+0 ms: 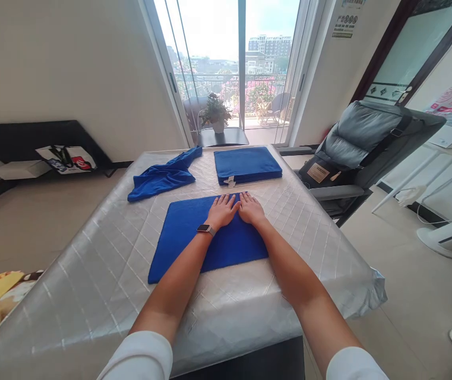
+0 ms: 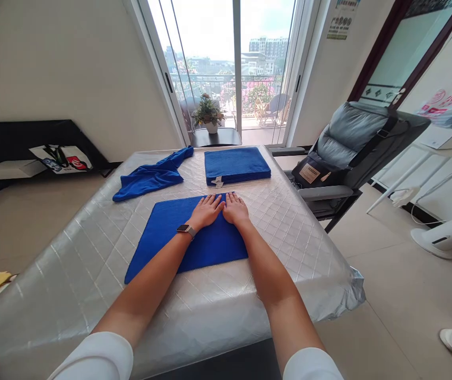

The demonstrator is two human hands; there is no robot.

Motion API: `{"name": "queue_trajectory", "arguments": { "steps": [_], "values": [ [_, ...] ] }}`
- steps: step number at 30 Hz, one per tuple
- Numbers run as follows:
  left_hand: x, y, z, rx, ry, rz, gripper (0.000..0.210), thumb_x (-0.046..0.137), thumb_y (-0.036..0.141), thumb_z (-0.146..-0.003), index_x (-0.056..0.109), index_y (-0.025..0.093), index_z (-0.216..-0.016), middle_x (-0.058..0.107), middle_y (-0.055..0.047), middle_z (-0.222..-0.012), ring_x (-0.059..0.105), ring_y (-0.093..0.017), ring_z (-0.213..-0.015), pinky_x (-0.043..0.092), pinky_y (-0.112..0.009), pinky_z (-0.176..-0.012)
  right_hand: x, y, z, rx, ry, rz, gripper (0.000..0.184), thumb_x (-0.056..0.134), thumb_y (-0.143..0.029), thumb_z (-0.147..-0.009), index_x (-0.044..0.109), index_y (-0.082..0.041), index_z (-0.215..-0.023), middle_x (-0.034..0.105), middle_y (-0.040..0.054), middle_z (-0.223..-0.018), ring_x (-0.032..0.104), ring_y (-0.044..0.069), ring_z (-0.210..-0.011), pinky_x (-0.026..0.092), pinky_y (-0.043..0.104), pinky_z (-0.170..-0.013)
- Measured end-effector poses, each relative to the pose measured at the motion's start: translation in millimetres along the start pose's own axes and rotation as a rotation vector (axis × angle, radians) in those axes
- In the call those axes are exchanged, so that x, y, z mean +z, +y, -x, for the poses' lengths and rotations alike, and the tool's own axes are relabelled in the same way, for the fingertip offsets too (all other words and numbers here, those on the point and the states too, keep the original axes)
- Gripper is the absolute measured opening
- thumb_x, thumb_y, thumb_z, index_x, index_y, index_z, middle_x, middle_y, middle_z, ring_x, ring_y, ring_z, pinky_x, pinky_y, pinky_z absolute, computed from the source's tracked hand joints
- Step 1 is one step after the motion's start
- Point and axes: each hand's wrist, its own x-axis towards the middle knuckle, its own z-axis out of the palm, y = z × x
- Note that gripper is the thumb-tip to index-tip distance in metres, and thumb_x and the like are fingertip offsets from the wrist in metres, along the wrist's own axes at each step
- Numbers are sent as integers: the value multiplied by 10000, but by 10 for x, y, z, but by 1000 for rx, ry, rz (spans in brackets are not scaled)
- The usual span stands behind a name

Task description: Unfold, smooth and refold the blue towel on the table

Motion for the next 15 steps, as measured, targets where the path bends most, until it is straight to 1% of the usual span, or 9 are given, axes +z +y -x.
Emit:
{"name": "queue_trajectory", "arguments": {
  "steps": [2, 5, 8, 10, 12, 15],
  "values": [
    [-64, -241, 118, -63, -20, -29, 701, 246, 547, -1088, 355, 124, -1636, 294, -189, -1707, 232, -310, -1601, 180, -499, -1299, -8, -16, -1, 16, 4, -9, 665, 227, -415, -1089, 258, -92, -1669, 198, 98, -1750, 154, 210, -1621, 138, 382, -1304],
    [-180, -688, 317, -160, -37, -64, 705, 203, 561, -1085, 339, 156, -1646, 284, -165, -1715, 229, -284, -1604, 185, -489, -1296, -16, -20, 3, 22, -6, -13, 677, 228, -439, -1094, 249, -85, -1671, 189, 98, -1752, 148, 210, -1622, 131, 379, -1305],
    [-272, -1173, 536, -273, -32, -98, 708, 197, 555, -1082, 331, 148, -1646, 285, -174, -1712, 232, -284, -1603, 195, -503, -1290, -19, -15, 5, 19, -13, -15, 679, 222, -443, -1098, 244, -82, -1672, 187, 91, -1753, 143, 204, -1623, 123, 370, -1306],
    [-309, -1427, 672, -341, -14, -107, 706, 196, 549, -1080, 324, 149, -1648, 278, -170, -1715, 238, -291, -1601, 218, -520, -1282, -15, -10, 0, 20, -8, -14, 679, 221, -442, -1098, 235, -81, -1674, 185, 88, -1754, 139, 202, -1623, 117, 371, -1307],
    [-327, -1576, 777, -382, 11, -102, 722, 167, 557, -1079, 320, 141, -1648, 272, -168, -1718, 248, -292, -1598, 240, -514, -1278, -9, -5, -9, 26, -7, -9, 679, 224, -442, -1099, 229, -83, -1675, 185, 89, -1755, 136, 202, -1624, 118, 375, -1308],
    [-326, -1618, 847, -392, 24, -93, 775, 131, 590, -1071, 311, 102, -1646, 266, -190, -1717, 257, -296, -1595, 239, -490, -1281, -1, 3, -27, 34, -10, 10, 674, 231, -444, -1099, 233, -98, -1677, 190, 87, -1755, 135, 197, -1624, 126, 375, -1307]
  ]
}}
